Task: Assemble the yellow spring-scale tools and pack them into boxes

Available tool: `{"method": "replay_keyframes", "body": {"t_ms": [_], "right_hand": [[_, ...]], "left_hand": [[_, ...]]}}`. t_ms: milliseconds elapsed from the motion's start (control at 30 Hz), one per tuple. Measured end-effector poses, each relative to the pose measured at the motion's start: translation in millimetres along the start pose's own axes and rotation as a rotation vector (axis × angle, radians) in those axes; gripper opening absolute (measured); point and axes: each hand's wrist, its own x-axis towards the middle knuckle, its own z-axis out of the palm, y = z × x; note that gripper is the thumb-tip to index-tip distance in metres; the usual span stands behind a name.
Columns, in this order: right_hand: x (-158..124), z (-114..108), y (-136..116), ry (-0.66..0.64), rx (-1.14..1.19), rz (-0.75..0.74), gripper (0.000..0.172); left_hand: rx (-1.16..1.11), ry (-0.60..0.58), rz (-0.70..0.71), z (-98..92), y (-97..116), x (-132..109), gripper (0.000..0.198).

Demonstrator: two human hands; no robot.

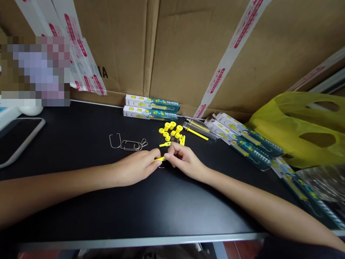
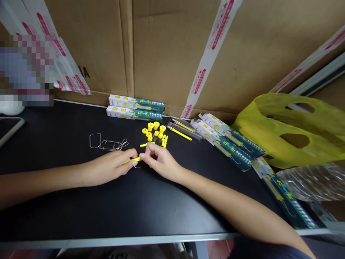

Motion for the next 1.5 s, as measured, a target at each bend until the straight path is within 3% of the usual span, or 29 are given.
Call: {"method": "replay_keyframes", "body": {"t_ms": [233, 600, 867, 1033, 1500], "right_hand": [[2, -8, -3, -0.142, -0.143, -0.061, 0.033], [0, -2, 0, 0.005, -0.146, -0.074, 0.041], [-3, 2, 2, 0.057, -0.174, -0.100, 0.038], [-4, 4, 2, 0.063, -0.215, -0.128, 0.036], [-1, 3, 2, 0.030, -0.158, -0.068, 0.034]], "left_hand": [[0.011, 0.003, 0.020, 0.0, -2, 0, 0.020], [-0.069, -0.007, 0.025, 3.9, 0, -2, 0.020], [-0.255, -0.047, 0.007, 6.9, 1, -3, 0.021], [-0.386, -0.072, -0.013, 8.5, 1, -2, 0.023], [-0.458, -0.034, -0.068, 9.8, 1, 1, 0.025]]}}
